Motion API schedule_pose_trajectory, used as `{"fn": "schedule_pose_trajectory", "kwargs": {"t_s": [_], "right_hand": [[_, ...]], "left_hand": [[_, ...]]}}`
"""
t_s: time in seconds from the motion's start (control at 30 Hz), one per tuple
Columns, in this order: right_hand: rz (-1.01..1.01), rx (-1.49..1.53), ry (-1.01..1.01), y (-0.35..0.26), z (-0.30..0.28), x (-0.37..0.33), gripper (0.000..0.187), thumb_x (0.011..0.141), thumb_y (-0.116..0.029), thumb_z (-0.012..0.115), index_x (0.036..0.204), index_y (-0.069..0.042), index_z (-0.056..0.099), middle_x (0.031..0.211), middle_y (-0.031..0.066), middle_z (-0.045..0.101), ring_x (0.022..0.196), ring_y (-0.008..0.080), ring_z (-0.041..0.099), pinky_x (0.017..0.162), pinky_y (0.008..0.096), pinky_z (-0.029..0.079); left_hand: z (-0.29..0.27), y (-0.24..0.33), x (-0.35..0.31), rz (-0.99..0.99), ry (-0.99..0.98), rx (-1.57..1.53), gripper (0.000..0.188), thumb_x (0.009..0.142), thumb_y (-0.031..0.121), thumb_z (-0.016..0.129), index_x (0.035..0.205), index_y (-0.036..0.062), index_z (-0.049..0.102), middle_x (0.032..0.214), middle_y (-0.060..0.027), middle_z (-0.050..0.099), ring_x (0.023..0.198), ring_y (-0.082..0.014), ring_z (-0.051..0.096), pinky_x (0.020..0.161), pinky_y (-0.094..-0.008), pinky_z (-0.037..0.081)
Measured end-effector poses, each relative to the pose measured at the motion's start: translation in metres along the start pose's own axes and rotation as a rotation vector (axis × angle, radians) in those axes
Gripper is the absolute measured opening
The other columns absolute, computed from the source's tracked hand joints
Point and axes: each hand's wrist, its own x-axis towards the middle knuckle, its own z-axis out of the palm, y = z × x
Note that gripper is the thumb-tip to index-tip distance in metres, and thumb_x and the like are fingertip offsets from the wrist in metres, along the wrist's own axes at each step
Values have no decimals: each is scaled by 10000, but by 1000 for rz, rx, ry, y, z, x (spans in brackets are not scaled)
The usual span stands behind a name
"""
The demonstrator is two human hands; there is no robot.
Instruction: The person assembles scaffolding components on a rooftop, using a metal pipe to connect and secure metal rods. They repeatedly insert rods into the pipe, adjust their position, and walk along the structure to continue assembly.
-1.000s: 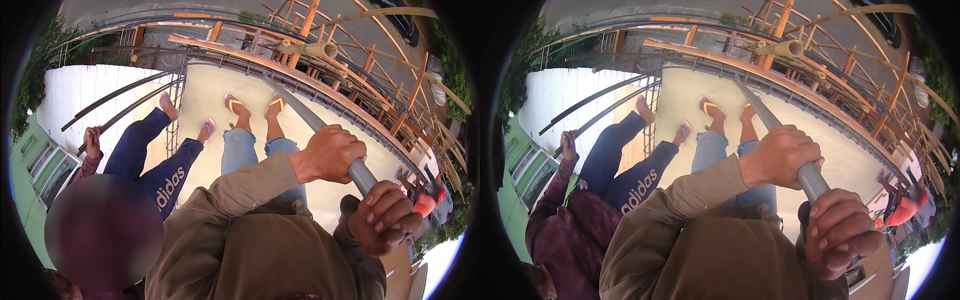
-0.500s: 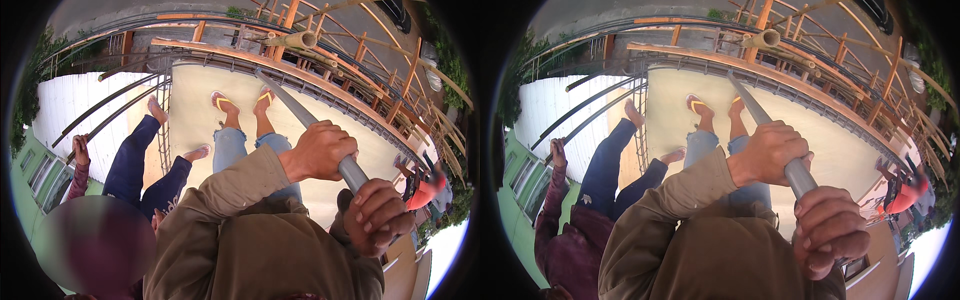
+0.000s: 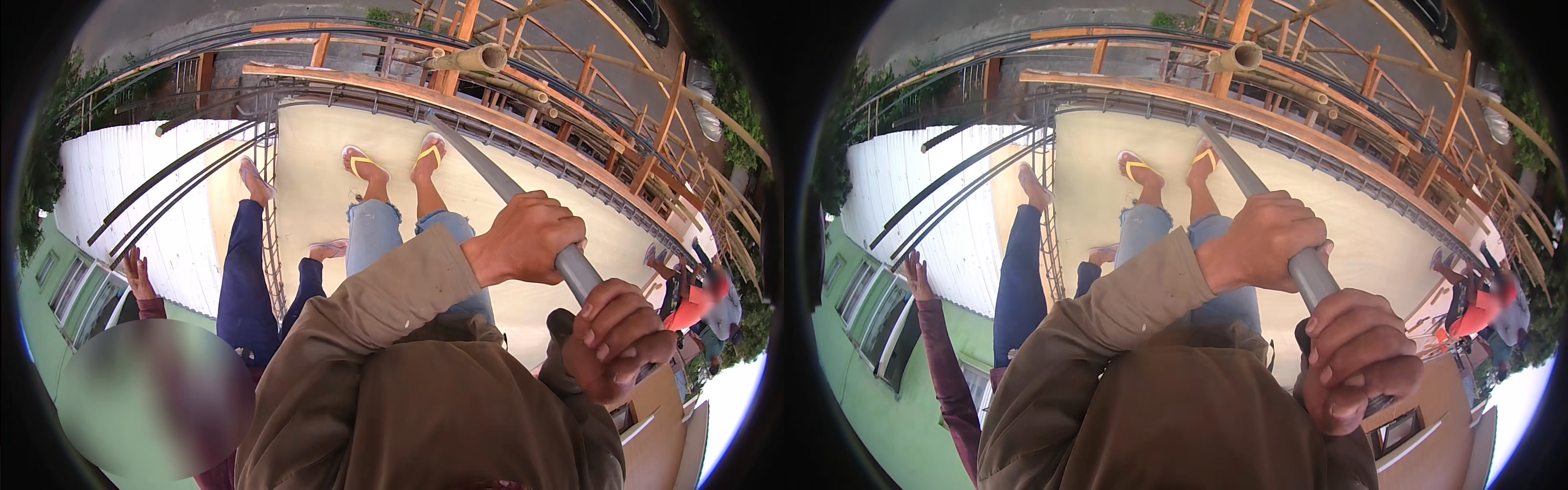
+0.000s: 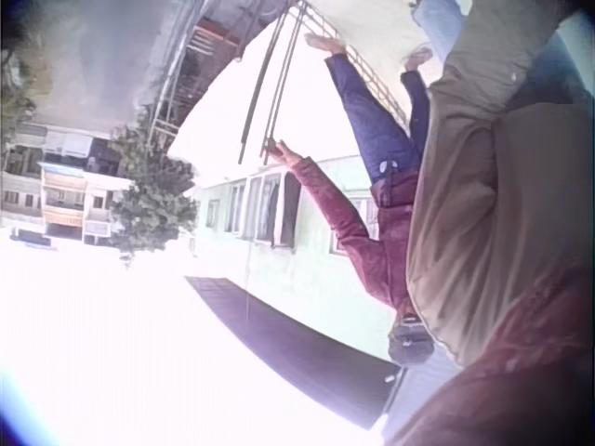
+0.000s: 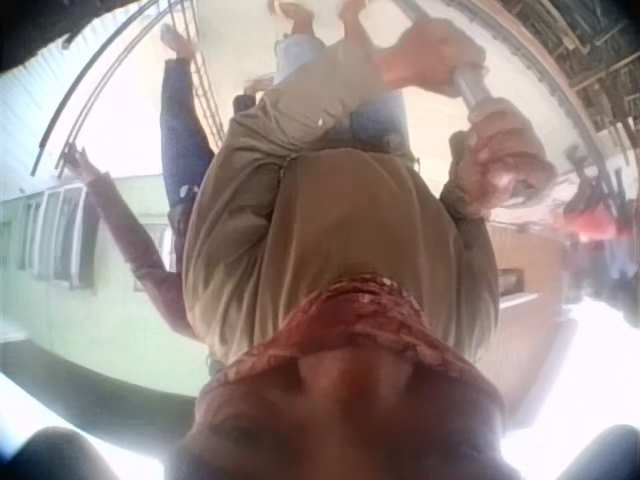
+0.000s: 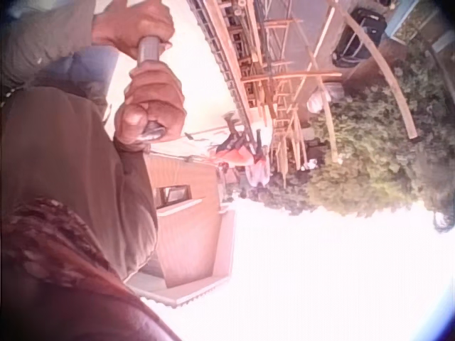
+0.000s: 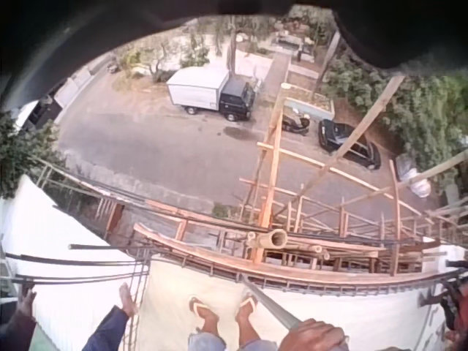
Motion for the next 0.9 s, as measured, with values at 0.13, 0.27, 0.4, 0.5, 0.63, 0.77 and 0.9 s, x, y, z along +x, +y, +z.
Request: {"fn": "schedule_pose_trajectory", "kwargs": {"t_s": [0.13,0.27,0.4,0.5,0.63,0.77,0.9], "right_hand": [[15,-60,205,55,10,-15,305,898,-163,651,768,-65,393,610,68,489,522,166,484,550,356,454],[12,-25,314,86,-8,-11,236,898,-107,629,802,-57,418,602,69,487,536,177,496,606,394,468],[-33,58,202,7,-3,2,264,894,-138,682,801,-86,441,592,51,509,517,182,519,599,402,481],[-21,29,220,17,0,-13,272,900,-151,677,801,-85,431,585,53,508,520,176,520,602,389,481],[-2,-32,289,107,7,-27,254,896,-125,624,809,-49,398,600,86,490,531,167,472,622,396,471],[59,-36,264,74,4,-15,292,891,-141,670,777,-58,414,597,91,511,528,179,496,605,417,486],[-74,-23,118,32,5,-19,324,853,-197,759,798,-90,458,607,30,571,475,145,553,507,346,539]], "left_hand": [[9,-63,-31,-8,-28,57,179,684,160,741,667,109,570,610,-68,588,577,-283,603,548,-396,474],[17,-90,-17,-119,-128,89,115,663,155,734,712,89,654,643,-121,640,652,-368,646,567,-452,513],[15,-13,4,-35,-142,4,198,709,168,735,650,98,560,578,-78,569,555,-308,599,526,-417,455],[8,3,1,6,-100,3,211,700,169,754,649,96,563,567,-79,560,534,-297,584,531,-406,459],[10,-109,-41,-46,-72,73,244,722,168,775,655,68,562,589,-107,565,564,-328,577,551,-436,457],[1,-70,-21,-85,-166,63,226,744,160,749,667,64,559,599,-104,566,588,-331,580,566,-428,453],[-6,-15,-18,-43,-115,41,213,748,169,736,674,81,556,582,-80,542,564,-295,569,567,-398,445]]}}
